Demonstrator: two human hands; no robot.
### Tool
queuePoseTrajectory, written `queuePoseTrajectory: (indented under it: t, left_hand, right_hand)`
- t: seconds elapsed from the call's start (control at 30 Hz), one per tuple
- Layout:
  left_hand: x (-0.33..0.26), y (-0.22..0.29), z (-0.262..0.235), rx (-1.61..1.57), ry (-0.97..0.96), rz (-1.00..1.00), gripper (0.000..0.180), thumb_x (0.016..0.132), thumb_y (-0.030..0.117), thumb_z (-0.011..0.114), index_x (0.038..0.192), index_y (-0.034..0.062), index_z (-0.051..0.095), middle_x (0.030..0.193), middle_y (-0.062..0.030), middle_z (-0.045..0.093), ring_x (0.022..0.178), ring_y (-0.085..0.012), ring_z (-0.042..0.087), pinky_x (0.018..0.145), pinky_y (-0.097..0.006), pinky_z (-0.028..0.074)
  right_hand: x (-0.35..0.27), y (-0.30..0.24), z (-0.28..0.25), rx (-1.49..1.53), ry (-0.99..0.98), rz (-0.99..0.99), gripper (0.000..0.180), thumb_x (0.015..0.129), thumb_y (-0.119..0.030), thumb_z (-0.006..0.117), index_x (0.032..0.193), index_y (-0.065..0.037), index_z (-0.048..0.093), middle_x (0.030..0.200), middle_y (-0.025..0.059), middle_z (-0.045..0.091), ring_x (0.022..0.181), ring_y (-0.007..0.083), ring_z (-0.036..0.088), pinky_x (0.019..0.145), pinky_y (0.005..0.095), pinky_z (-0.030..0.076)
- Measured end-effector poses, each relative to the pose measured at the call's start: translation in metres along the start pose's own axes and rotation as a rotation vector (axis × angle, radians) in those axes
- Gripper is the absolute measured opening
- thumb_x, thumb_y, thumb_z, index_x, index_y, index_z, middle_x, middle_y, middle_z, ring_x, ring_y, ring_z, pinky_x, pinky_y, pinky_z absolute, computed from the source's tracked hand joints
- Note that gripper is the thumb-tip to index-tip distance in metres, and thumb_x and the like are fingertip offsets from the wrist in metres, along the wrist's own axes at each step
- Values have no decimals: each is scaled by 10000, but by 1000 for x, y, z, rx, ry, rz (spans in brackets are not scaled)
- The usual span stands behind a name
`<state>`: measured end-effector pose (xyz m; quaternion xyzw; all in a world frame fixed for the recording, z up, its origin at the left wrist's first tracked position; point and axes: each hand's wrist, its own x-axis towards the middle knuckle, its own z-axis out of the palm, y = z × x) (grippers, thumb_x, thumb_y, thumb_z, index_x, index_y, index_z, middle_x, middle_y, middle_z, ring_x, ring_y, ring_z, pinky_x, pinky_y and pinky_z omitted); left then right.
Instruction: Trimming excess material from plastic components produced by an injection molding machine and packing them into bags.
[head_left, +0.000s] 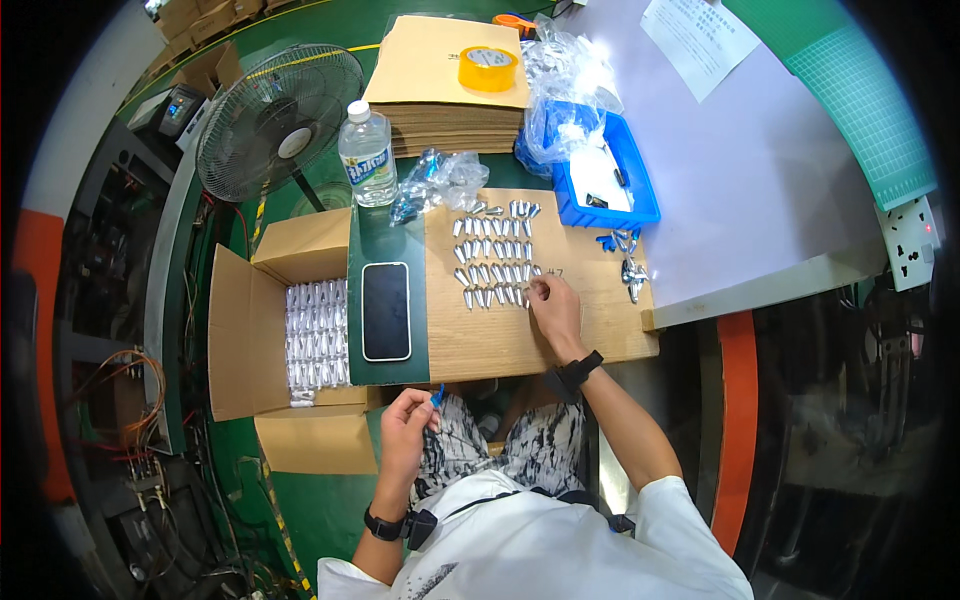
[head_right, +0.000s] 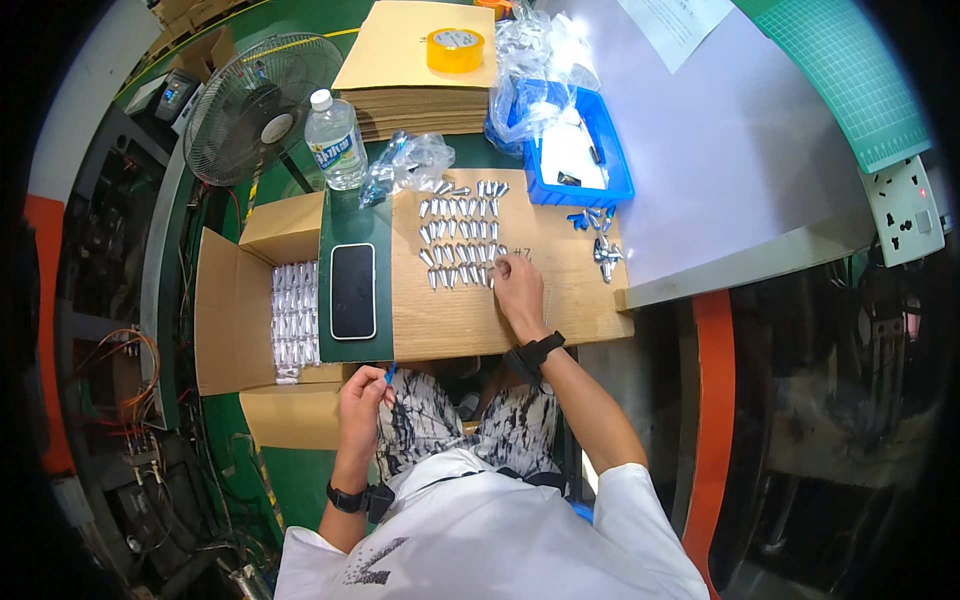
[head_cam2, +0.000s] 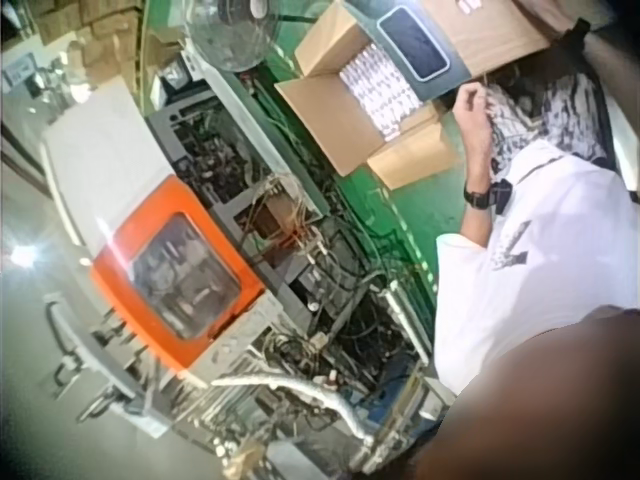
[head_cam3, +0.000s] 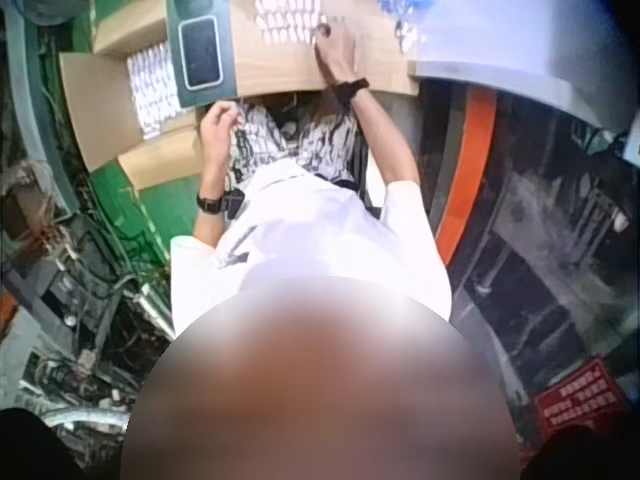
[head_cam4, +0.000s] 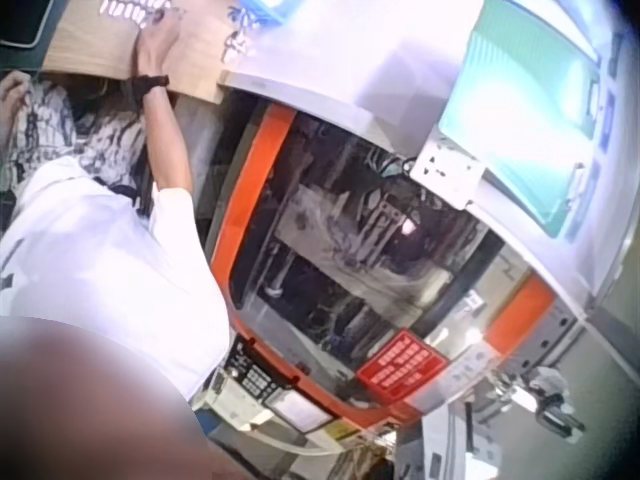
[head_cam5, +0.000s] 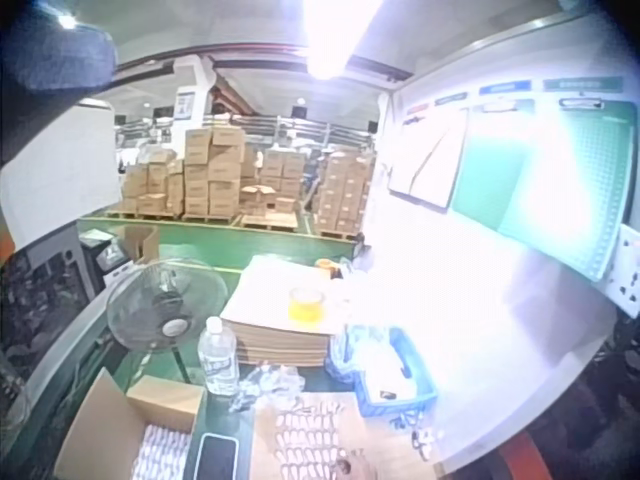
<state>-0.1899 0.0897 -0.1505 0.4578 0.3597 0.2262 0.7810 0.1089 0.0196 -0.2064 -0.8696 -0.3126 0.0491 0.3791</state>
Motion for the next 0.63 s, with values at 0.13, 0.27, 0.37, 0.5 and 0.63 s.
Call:
queuePoseTrajectory:
  t: [0.13, 0.27, 0.37, 0.5, 0.63]
  left_hand:
    - [-2, 0, -1, -3, 9, -2, 68, 908, 48, 548, 906, 2, 597, 758, -31, 597, 669, -80, 551, 623, -212, 442]
    - [-2, -3, -2, -28, 16, -14, 69, 910, 47, 543, 897, 6, 597, 745, -25, 589, 668, -80, 549, 633, -210, 440]
    - [-2, -3, 1, -4, 7, -21, 68, 910, 46, 542, 895, 6, 595, 747, -23, 588, 667, -81, 550, 626, -213, 441]
    - [-1, -3, 1, 17, -6, -26, 71, 910, 48, 541, 893, 3, 594, 758, -26, 590, 665, -81, 549, 619, -215, 442]
    - [1, -2, 1, 22, -2, 1, 85, 913, 57, 536, 900, -2, 596, 766, -39, 599, 666, -87, 554, 619, -218, 447]
  right_hand:
    - [-4, -6, -5, 55, -7, 4, 176, 774, -81, 670, 928, 3, 660, 783, 126, 637, 695, 248, 618, 662, 340, 504]
    - [-15, -2, -18, 60, -119, -88, 211, 752, -76, 689, 944, 3, 650, 828, 124, 615, 721, 254, 616, 677, 344, 508]
    - [-21, 2, -19, 45, -121, -122, 222, 746, -70, 696, 947, 9, 645, 858, 130, 612, 735, 253, 615, 687, 344, 512]
    - [-20, 0, -16, 60, -103, -126, 219, 748, -67, 693, 947, 9, 645, 855, 131, 612, 740, 258, 620, 697, 346, 516]
    - [-17, 3, -18, 48, -127, -75, 206, 766, -73, 686, 960, -11, 653, 886, 136, 625, 774, 256, 636, 715, 334, 521]
